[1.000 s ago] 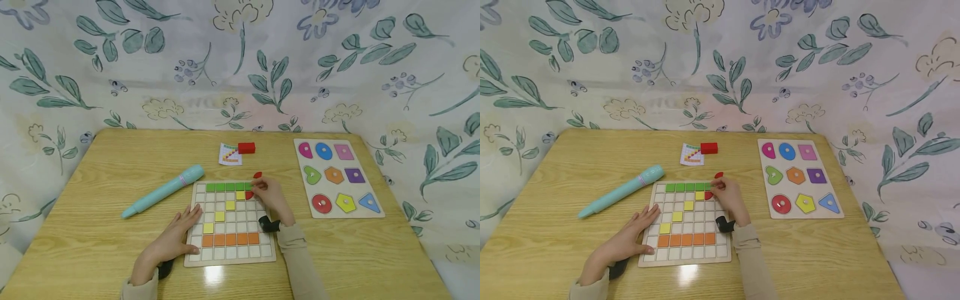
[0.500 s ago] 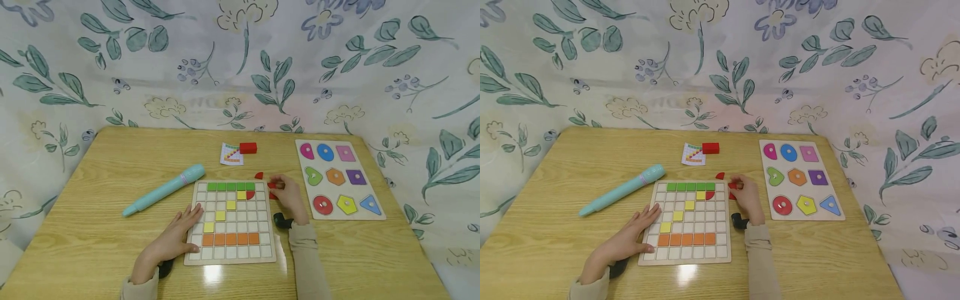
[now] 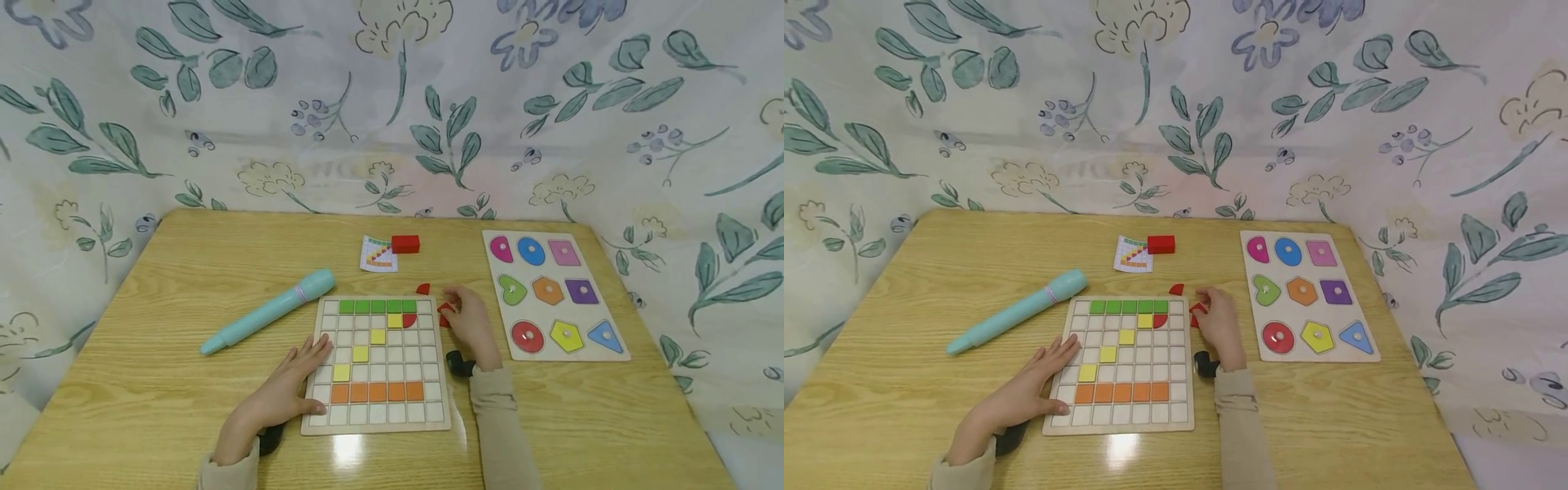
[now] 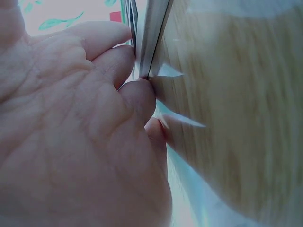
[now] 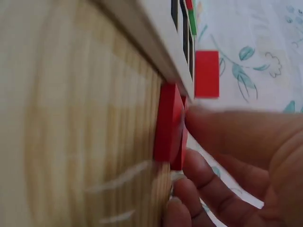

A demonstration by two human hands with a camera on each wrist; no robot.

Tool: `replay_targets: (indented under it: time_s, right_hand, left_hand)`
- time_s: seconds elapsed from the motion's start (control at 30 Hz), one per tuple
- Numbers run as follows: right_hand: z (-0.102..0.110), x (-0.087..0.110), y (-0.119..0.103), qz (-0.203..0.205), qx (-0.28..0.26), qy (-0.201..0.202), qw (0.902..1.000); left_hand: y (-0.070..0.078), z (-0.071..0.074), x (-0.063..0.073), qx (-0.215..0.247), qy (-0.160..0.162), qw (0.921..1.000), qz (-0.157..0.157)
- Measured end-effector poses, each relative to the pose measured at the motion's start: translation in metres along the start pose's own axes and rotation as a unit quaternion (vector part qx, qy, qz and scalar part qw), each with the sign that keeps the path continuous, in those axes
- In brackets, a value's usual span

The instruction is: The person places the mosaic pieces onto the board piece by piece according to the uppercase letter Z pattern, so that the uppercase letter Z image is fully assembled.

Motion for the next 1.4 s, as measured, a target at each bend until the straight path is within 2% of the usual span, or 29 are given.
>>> replay_targets:
  time_s: [0.17,0.27,0.57,0.77,0.83,0.93,1.03,1.13,1.3,1.4]
  right_hand:
    - [-0.001,0.001,0.003,-0.032,0.05,-0.023,0.998]
    - [-0.001,0.001,0.0,-0.034,0.055,-0.031,0.9974]
    - [0.001,0.002,-0.005,-0.003,0.002,-0.015,0.9999]
    - [0.006,0.002,-0.004,-0.036,-0.057,0.024,0.9974]
    - [0.006,0.002,-0.004,-0.053,-0.084,0.023,0.9948]
    - [0.004,0.003,-0.007,-0.072,-0.113,-0.003,0.9909]
    - [-0.002,0.004,-0.01,-0.084,-0.149,-0.049,0.984]
    - [-0.011,0.007,-0.016,-0.092,-0.162,-0.095,0.978]
    - [-0.029,0.016,-0.03,-0.086,-0.12,-0.163,0.9756]
    - [-0.038,0.022,-0.037,-0.086,-0.1,-0.183,0.9741]
  left_hand:
    - [0.001,0.001,0.001,0.002,0.003,1.0,-0.001]
    - [0.001,0.002,0.002,0.0,0.007,1.0,-0.004]
    - [0.001,0.002,0.001,-0.002,0.005,1.0,-0.002]
    - [0.002,0.002,0.0,0.0,0.006,1.0,-0.001]
    - [0.003,0.003,0.0,-0.002,0.006,1.0,-0.002]
    - [0.003,0.003,0.0,-0.004,0.007,1.0,-0.004]
    - [0.004,0.004,0.0,-0.006,0.006,1.0,-0.004]
    - [0.004,0.003,0.0,-0.003,0.004,1.0,-0.003]
    - [0.003,0.003,0.0,0.0,0.004,1.0,-0.001]
    - [0.003,0.002,0.0,-0.001,0.004,1.0,-0.003]
Point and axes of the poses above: each hand's wrist, its own x-axis away from the middle knuckle, its own z-axis out of the back of the hand, y = z × x, the point moved 4 cm from there along -x, towards the middle knuckle, and after that the axes turned 7 degrees about -z, right-handed, at the moved point
